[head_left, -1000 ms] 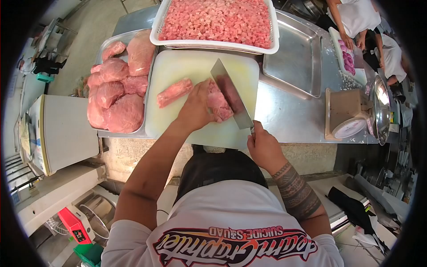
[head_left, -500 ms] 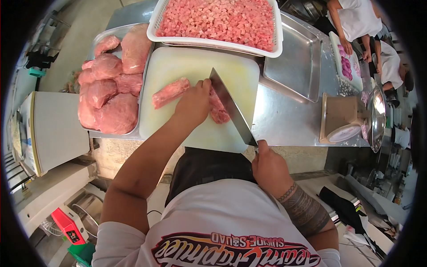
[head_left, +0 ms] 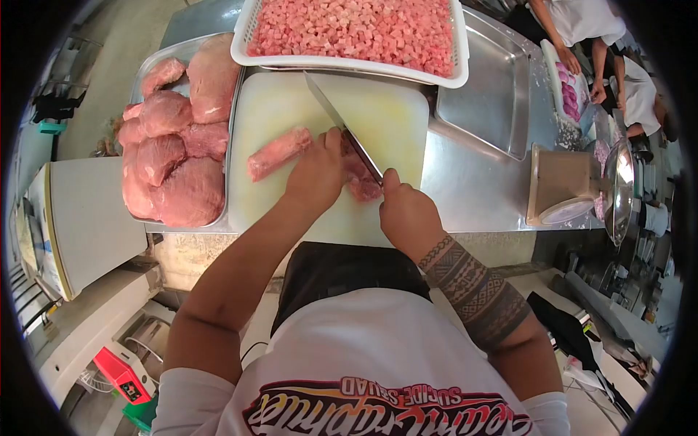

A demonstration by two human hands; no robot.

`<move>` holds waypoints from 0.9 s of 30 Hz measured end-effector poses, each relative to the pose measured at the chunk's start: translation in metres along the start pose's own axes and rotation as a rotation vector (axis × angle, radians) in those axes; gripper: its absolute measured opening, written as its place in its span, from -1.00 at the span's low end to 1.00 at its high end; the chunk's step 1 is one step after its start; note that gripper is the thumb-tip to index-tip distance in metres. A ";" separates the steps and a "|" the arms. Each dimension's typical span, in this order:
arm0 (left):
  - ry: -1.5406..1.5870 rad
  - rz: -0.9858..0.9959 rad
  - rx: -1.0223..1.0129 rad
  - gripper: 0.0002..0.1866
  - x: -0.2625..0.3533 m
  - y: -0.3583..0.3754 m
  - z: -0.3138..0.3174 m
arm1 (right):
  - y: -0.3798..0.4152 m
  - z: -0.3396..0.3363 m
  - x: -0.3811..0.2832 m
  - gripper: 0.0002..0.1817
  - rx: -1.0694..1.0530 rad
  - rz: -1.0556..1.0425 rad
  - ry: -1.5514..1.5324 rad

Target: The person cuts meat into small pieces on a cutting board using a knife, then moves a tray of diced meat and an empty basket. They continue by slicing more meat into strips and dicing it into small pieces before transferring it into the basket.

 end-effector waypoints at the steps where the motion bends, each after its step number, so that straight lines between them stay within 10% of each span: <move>1: 0.023 0.007 0.025 -0.25 0.001 0.000 -0.003 | -0.001 -0.006 0.000 -0.80 0.021 -0.001 -0.017; 11: 0.000 0.061 0.018 -0.34 0.005 0.001 -0.007 | 0.099 -0.059 0.002 -0.76 -0.114 0.118 -0.066; 27: 0.038 0.119 0.041 -0.38 -0.006 0.009 -0.007 | 0.041 -0.032 -0.003 -0.76 0.017 0.081 -0.028</move>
Point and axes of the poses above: each hand's wrist, its own y-axis away from the middle knuckle, its own z-axis out of the palm, x = y × z, the point moved 2 cm from there along -y, towards the middle knuckle, and after that the axes turned 5 degrees about x, right-handed, at the moved point
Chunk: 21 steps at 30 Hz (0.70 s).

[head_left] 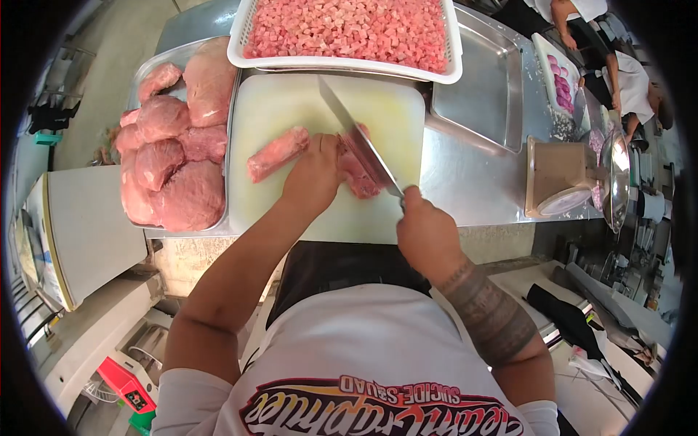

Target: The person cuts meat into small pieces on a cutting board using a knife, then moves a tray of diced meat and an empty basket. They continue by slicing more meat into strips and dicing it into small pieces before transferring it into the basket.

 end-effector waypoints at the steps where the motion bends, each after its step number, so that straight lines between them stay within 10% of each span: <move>1: -0.011 -0.005 -0.016 -0.39 0.001 0.000 0.000 | 0.016 -0.010 0.000 -0.75 -0.004 0.026 0.001; 21: 0.065 0.016 0.025 -0.47 -0.012 0.002 0.009 | -0.005 0.037 -0.003 -0.83 -0.033 -0.006 0.084</move>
Point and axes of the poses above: each hand's wrist, its own y-axis away from the middle knuckle, its own z-axis out of the palm, x = y × z, the point moved 2 cm from there along -y, towards the middle knuckle, and after that the axes turned 5 degrees about x, right-handed, at the moved point
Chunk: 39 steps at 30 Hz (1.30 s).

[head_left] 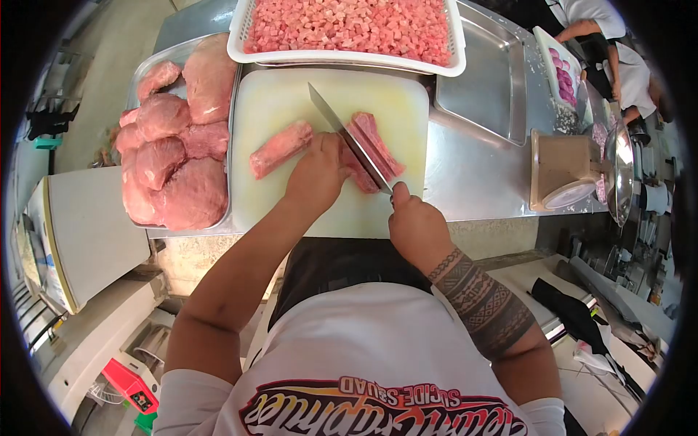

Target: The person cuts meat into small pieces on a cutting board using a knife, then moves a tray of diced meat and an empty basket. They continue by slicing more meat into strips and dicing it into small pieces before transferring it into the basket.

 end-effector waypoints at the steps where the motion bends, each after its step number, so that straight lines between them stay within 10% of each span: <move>1: 0.003 0.004 0.021 -0.47 -0.001 0.002 -0.001 | 0.000 -0.003 0.000 -0.83 -0.005 0.013 -0.010; 26: -0.173 -0.046 -0.129 -0.61 -0.002 -0.004 -0.001 | 0.000 0.003 -0.008 -0.77 -0.003 0.001 -0.091; 35: -0.113 0.279 -0.058 -0.28 -0.020 0.007 -0.012 | 0.075 -0.024 0.030 -0.65 0.159 0.292 -0.458; 39: -0.407 0.868 -0.138 -0.17 -0.002 -0.014 -0.026 | 0.098 -0.016 0.056 -0.61 0.187 0.430 -0.537</move>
Point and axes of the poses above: each hand's wrist, its own y-axis away from the middle knuckle, its own z-axis out of the palm, x = y × z, the point moved 2 cm from there along -y, towards the middle knuckle, and after that the axes turned 5 degrees about x, right-handed, at the moved point
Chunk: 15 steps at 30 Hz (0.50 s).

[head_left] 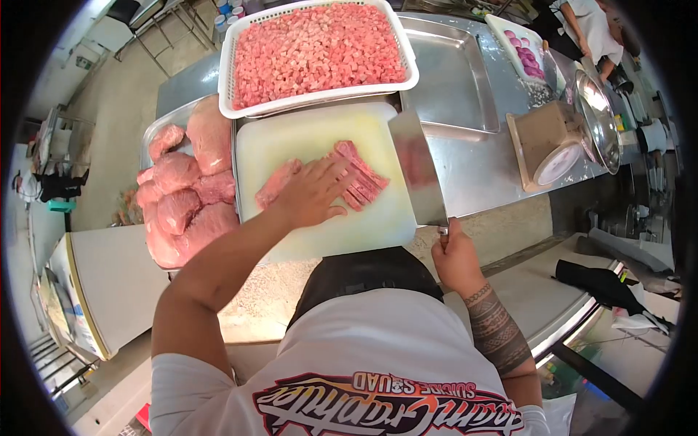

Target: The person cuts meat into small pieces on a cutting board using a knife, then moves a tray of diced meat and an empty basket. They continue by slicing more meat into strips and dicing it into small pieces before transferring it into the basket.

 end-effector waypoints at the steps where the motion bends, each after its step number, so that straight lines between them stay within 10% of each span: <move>1: -0.030 0.118 -0.013 -0.14 -0.008 -0.014 0.002 | -0.001 0.004 0.005 -0.60 -0.014 0.028 0.000; 5: 0.060 0.327 -0.167 -0.11 -0.031 -0.061 0.038 | -0.005 0.023 0.010 -0.62 0.028 0.018 0.142; 15: -0.230 -0.791 -0.053 -0.18 0.053 -0.044 0.052 | -0.045 0.021 0.004 -0.69 -0.086 -0.163 0.238</move>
Point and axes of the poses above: each hand's wrist, its own y-axis away from the middle knuckle, its own z-axis out of the palm, x = y × z, the point moved 2 cm from there along -y, towards the middle knuckle, and after that the axes turned 5 degrees about x, right-handed, at the moved point
